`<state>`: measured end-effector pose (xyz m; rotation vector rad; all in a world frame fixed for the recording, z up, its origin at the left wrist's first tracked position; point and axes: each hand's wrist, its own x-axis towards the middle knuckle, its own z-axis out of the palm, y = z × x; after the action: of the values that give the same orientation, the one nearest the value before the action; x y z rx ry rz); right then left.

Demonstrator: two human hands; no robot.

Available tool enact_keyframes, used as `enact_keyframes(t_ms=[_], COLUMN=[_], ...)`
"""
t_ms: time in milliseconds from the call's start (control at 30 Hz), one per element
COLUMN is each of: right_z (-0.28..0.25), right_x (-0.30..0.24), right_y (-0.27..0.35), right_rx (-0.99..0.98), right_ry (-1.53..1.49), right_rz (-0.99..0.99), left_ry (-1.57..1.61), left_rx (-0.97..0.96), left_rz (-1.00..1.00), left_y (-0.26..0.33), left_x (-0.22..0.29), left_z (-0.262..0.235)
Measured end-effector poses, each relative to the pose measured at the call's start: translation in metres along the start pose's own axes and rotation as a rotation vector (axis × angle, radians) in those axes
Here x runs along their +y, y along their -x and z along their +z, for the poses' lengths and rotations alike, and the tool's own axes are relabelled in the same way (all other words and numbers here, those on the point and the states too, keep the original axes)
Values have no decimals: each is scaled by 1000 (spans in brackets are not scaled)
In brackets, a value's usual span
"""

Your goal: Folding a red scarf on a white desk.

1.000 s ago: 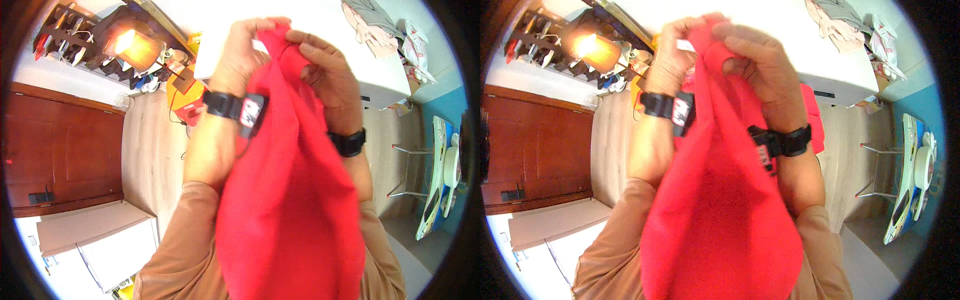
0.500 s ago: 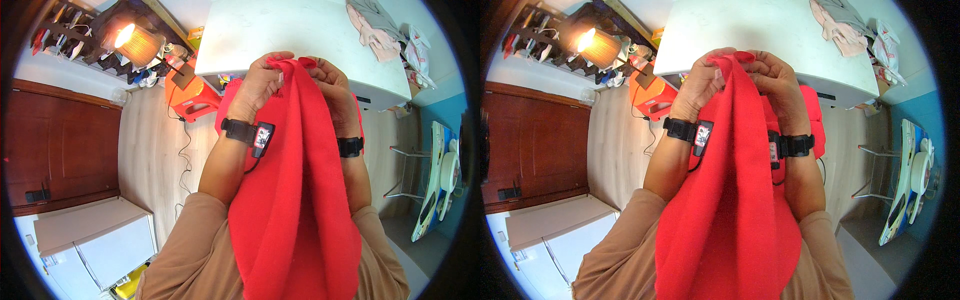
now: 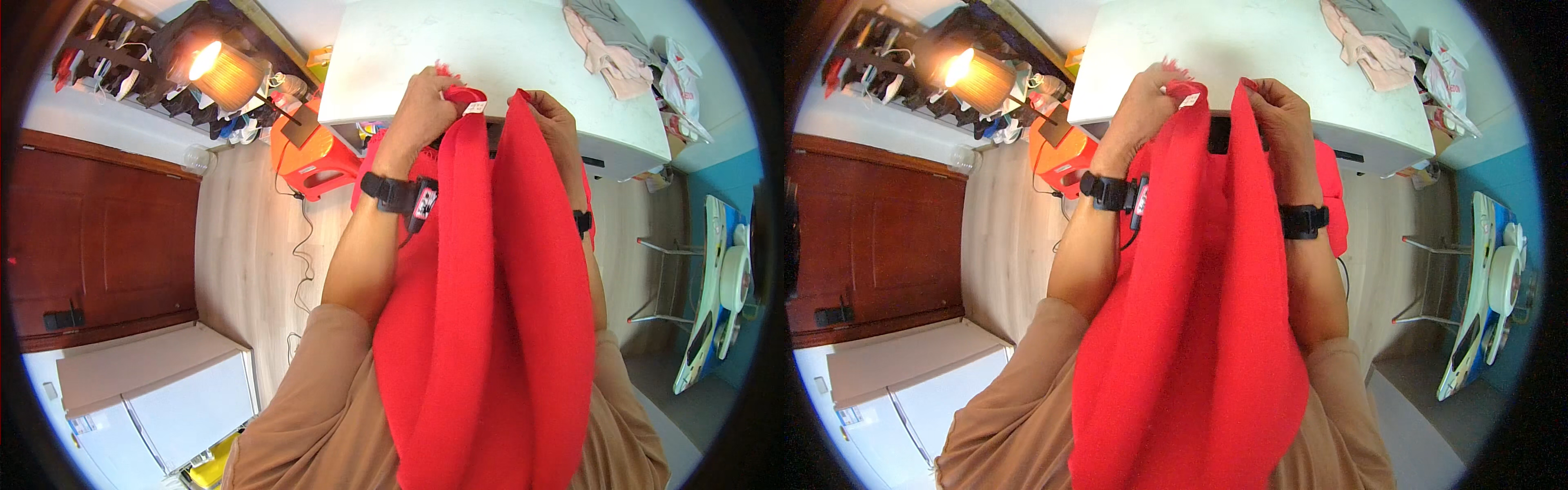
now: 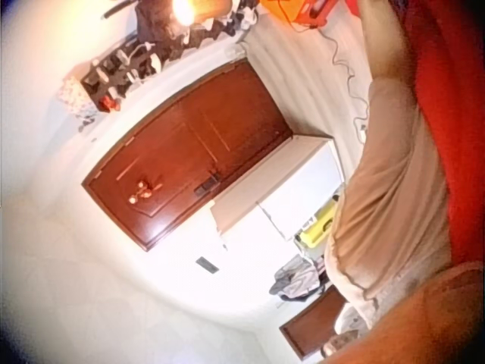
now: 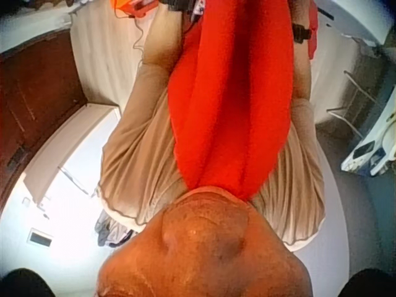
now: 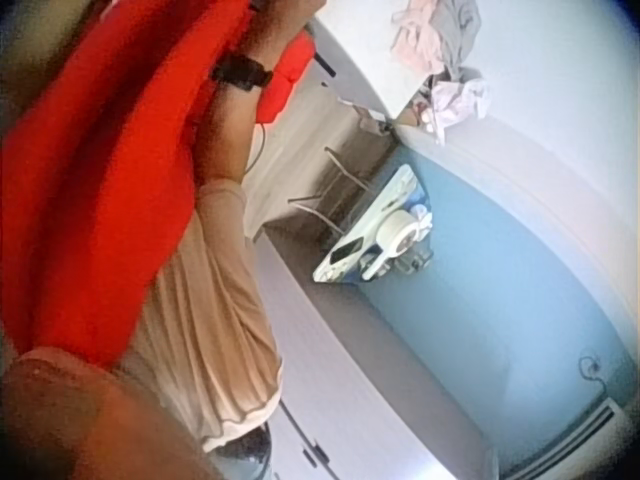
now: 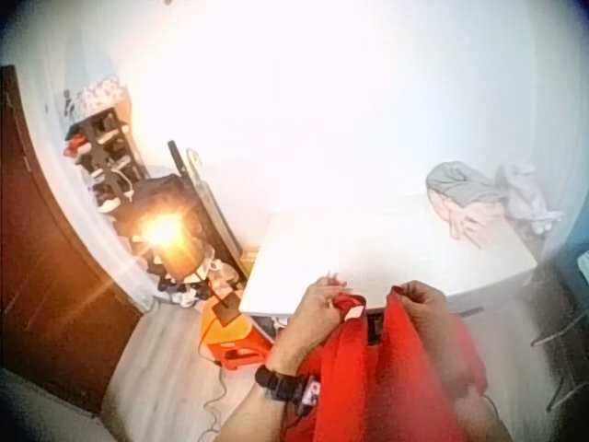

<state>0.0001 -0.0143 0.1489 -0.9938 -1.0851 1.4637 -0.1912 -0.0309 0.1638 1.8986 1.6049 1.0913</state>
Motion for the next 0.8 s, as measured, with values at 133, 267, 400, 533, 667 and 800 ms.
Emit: enact_keyframes(t_ms=[133, 267, 400, 533, 667, 800], right_z=[12, 14, 11, 14, 21, 25], right_x=[6, 8, 5, 4, 5, -1], right_y=[-8, -12, -13, -16, -24, -37], right_rx=[-112, -120, -181, -204, -207, -173], right_ry=[-127, -97, -17, 71, 71, 387], right_rz=[-48, -63, -93, -183, -231, -672], left_ry=[308, 871, 1113, 1134, 1031, 1097], left_rx=[-216, -301, -310, -392, -347, -334], left_rz=[-13, -225, -224, -181, -87, -161], left_y=[-12, -8, 2, -5, -19, -24], left_x=[2, 1, -11, -31, -42, -39], left_z=[3, 10, 15, 20, 18, 14])
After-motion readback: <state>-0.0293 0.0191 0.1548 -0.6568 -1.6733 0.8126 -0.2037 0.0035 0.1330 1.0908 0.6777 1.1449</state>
